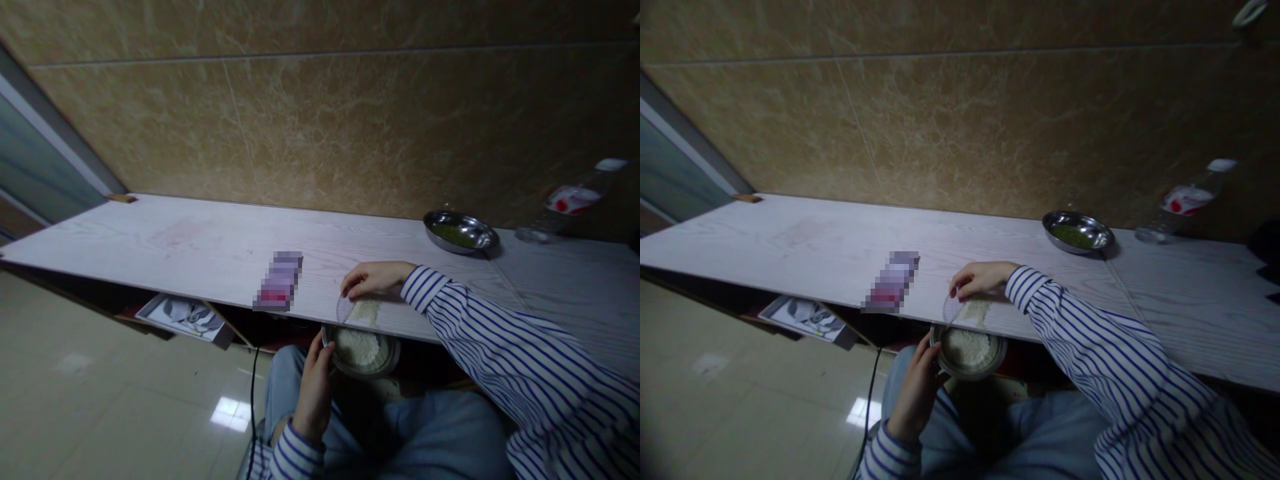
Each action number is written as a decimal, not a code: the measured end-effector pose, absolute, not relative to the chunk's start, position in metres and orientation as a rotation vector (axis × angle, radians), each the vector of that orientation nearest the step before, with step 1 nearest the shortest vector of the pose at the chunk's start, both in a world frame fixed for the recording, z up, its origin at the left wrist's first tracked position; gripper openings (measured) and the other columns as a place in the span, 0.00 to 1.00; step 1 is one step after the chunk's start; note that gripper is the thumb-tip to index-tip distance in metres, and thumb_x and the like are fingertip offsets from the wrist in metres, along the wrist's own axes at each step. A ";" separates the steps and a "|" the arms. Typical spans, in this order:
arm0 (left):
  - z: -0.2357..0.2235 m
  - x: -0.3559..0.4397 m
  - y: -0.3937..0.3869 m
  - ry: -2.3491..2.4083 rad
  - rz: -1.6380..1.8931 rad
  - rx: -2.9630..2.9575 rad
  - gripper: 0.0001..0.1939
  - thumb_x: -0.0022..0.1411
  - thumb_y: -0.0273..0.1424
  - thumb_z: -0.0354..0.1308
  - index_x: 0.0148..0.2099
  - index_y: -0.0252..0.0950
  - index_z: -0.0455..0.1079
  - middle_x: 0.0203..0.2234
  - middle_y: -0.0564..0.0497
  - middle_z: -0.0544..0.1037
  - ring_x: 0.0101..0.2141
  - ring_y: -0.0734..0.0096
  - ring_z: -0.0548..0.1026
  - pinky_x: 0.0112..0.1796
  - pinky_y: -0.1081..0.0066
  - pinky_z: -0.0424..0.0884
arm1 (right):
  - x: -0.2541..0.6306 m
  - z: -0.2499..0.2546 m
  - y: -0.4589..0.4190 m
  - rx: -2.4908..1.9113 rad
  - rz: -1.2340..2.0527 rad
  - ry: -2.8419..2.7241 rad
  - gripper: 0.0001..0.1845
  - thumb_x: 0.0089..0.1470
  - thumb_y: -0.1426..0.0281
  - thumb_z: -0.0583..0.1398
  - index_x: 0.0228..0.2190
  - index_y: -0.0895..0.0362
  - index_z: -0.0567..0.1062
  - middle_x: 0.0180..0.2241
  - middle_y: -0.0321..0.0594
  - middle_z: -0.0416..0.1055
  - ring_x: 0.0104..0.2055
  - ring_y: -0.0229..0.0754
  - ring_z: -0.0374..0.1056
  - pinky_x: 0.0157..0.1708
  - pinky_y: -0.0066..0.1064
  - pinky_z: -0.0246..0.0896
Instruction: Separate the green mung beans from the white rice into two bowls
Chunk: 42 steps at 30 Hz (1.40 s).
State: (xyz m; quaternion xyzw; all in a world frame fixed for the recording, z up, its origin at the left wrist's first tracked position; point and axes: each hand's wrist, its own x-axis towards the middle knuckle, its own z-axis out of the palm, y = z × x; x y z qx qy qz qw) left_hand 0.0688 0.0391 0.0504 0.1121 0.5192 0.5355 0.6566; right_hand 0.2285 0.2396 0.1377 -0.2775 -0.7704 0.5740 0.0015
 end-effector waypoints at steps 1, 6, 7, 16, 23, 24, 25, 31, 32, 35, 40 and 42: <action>0.051 0.070 0.039 1.171 1.211 0.254 0.24 0.66 0.29 0.56 0.63 0.42 0.70 0.55 0.42 0.80 0.49 0.59 0.80 0.43 0.69 0.76 | 0.231 0.138 0.238 -0.871 1.790 -2.414 0.12 0.50 0.67 0.70 0.37 0.59 0.84 0.33 0.40 0.81 0.36 0.39 0.74 0.40 0.29 0.67; 0.052 0.076 0.040 1.176 1.210 0.230 0.20 0.64 0.28 0.58 0.58 0.42 0.74 0.54 0.43 0.81 0.52 0.57 0.79 0.46 0.68 0.76 | 0.243 0.133 0.237 -1.009 1.413 -2.335 0.12 0.54 0.70 0.65 0.41 0.60 0.83 0.35 0.42 0.81 0.37 0.40 0.74 0.41 0.30 0.67; 0.052 0.076 0.040 1.181 1.208 0.219 0.20 0.64 0.28 0.58 0.57 0.42 0.74 0.53 0.43 0.81 0.52 0.57 0.79 0.46 0.67 0.76 | 0.244 0.131 0.237 -1.066 1.290 -2.303 0.13 0.55 0.72 0.64 0.42 0.60 0.83 0.36 0.42 0.81 0.38 0.41 0.74 0.41 0.30 0.67; 0.051 0.079 0.043 1.176 1.197 0.232 0.21 0.66 0.28 0.56 0.60 0.41 0.72 0.52 0.43 0.81 0.48 0.59 0.81 0.41 0.68 0.77 | 0.257 0.115 0.220 -1.288 0.962 -2.136 0.15 0.58 0.74 0.61 0.45 0.59 0.83 0.46 0.47 0.81 0.47 0.47 0.75 0.51 0.36 0.67; 0.053 0.082 0.045 1.165 1.193 0.274 0.22 0.65 0.29 0.57 0.61 0.41 0.72 0.50 0.44 0.83 0.47 0.60 0.81 0.43 0.69 0.76 | 0.260 0.111 0.202 -1.239 1.088 -2.124 0.15 0.58 0.71 0.61 0.45 0.60 0.82 0.44 0.47 0.81 0.45 0.45 0.75 0.48 0.36 0.69; 0.054 0.082 0.045 1.162 1.190 0.276 0.22 0.65 0.29 0.57 0.61 0.41 0.72 0.50 0.45 0.83 0.46 0.60 0.81 0.42 0.69 0.76 | 0.260 0.112 0.199 -1.228 1.100 -2.135 0.15 0.58 0.70 0.61 0.45 0.60 0.82 0.44 0.47 0.81 0.45 0.46 0.75 0.49 0.36 0.69; 0.054 0.083 0.045 1.159 1.187 0.278 0.22 0.65 0.29 0.57 0.61 0.41 0.72 0.49 0.45 0.83 0.45 0.61 0.82 0.42 0.69 0.76 | 0.261 0.113 0.197 -1.218 1.113 -2.148 0.15 0.58 0.70 0.61 0.45 0.60 0.82 0.44 0.47 0.81 0.45 0.46 0.75 0.49 0.36 0.68; 0.052 0.084 0.044 1.144 1.196 0.319 0.21 0.62 0.31 0.60 0.58 0.41 0.74 0.51 0.46 0.82 0.46 0.61 0.81 0.40 0.70 0.76 | 0.264 0.116 0.189 -1.131 1.193 -2.225 0.15 0.58 0.68 0.62 0.44 0.60 0.82 0.44 0.46 0.81 0.46 0.45 0.75 0.49 0.36 0.67; 0.052 0.084 0.043 1.134 1.203 0.326 0.21 0.62 0.31 0.60 0.57 0.41 0.74 0.51 0.46 0.82 0.46 0.61 0.81 0.41 0.69 0.76 | 0.265 0.116 0.188 -1.120 1.207 -2.228 0.15 0.58 0.68 0.61 0.44 0.60 0.82 0.43 0.46 0.81 0.45 0.45 0.75 0.49 0.36 0.68; 0.052 0.084 0.041 1.112 1.218 0.333 0.20 0.61 0.31 0.61 0.56 0.41 0.75 0.52 0.45 0.82 0.47 0.60 0.81 0.42 0.68 0.76 | 0.267 0.115 0.186 -1.106 1.237 -2.236 0.15 0.58 0.68 0.61 0.44 0.60 0.82 0.42 0.45 0.81 0.44 0.44 0.74 0.48 0.36 0.68; 0.054 0.084 0.040 1.124 1.225 0.319 0.21 0.58 0.31 0.63 0.54 0.42 0.76 0.51 0.45 0.83 0.46 0.58 0.81 0.40 0.68 0.76 | 0.269 0.117 0.181 -1.101 1.269 -2.263 0.14 0.59 0.67 0.61 0.44 0.60 0.82 0.41 0.45 0.81 0.43 0.43 0.74 0.46 0.34 0.68; 0.053 0.084 0.040 1.117 1.225 0.327 0.21 0.57 0.32 0.64 0.54 0.42 0.77 0.50 0.45 0.83 0.46 0.57 0.81 0.40 0.68 0.76 | 0.271 0.119 0.179 -1.094 1.276 -2.277 0.14 0.59 0.67 0.61 0.44 0.60 0.82 0.41 0.44 0.81 0.43 0.43 0.74 0.46 0.34 0.68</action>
